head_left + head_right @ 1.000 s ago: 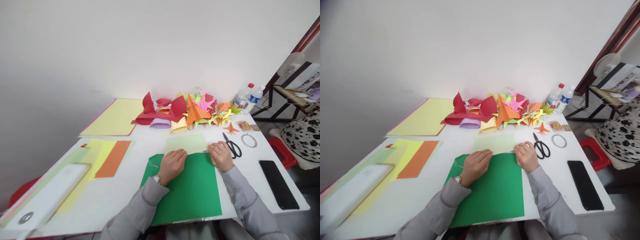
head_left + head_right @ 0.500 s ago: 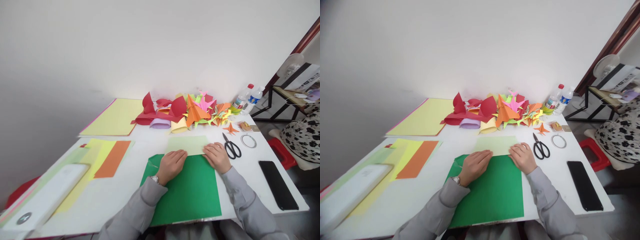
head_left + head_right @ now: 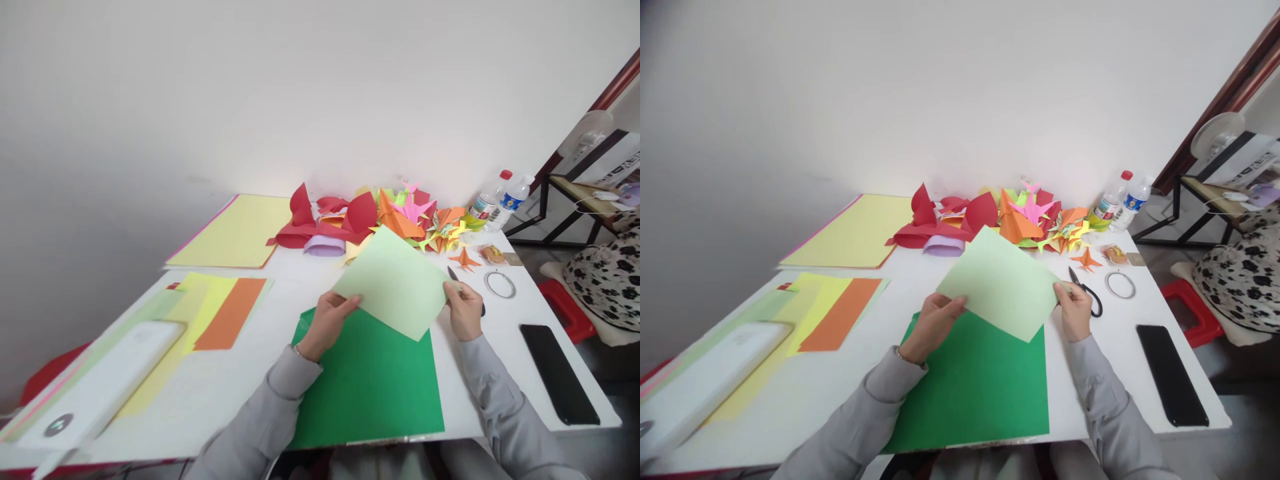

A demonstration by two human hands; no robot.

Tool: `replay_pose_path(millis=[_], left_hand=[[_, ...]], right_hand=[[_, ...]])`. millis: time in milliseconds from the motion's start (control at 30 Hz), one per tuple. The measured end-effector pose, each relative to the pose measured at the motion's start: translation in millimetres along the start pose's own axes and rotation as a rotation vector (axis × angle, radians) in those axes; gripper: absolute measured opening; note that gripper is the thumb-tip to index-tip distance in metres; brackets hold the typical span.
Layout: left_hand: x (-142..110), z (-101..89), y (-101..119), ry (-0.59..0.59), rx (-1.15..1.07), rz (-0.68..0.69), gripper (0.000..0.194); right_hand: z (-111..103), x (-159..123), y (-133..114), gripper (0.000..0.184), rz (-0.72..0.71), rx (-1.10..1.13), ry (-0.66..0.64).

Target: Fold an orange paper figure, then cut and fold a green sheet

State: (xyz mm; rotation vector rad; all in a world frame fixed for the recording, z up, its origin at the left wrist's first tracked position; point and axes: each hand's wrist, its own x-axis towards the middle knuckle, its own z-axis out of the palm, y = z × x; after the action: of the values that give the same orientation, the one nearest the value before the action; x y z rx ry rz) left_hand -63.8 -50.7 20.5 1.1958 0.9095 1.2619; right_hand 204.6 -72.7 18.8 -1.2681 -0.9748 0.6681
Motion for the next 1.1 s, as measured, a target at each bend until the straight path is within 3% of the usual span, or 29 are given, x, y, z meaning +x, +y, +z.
replay_pose_path(millis=[67, 133, 433, 800, 1100], left_hand=[[-3, 3.7, 2, -0.045, -0.051, -0.151, 0.031], [-5, 6.6, 4, -0.039, -0.067, -0.207, 0.028], [-2, 11.9, 7, 0.103, -0.170, -0.303, 0.031], [-2, 13.0, 6, 0.120, -0.216, -0.294, 0.033], [-11, 35.1, -10, 0.137, -0.451, -0.371, 0.039]], right_hand=[[1, 2, 3, 0.034, 0.066, 0.006, 0.002], [2, 3, 4, 0.035, 0.087, -0.022, 0.004], [5, 0, 2, 0.037, 0.130, -0.098, -0.025], [5, 1, 12, 0.039, 0.143, -0.069, -0.023], [25, -19, 17, 0.036, 0.183, 0.090, -0.051]])
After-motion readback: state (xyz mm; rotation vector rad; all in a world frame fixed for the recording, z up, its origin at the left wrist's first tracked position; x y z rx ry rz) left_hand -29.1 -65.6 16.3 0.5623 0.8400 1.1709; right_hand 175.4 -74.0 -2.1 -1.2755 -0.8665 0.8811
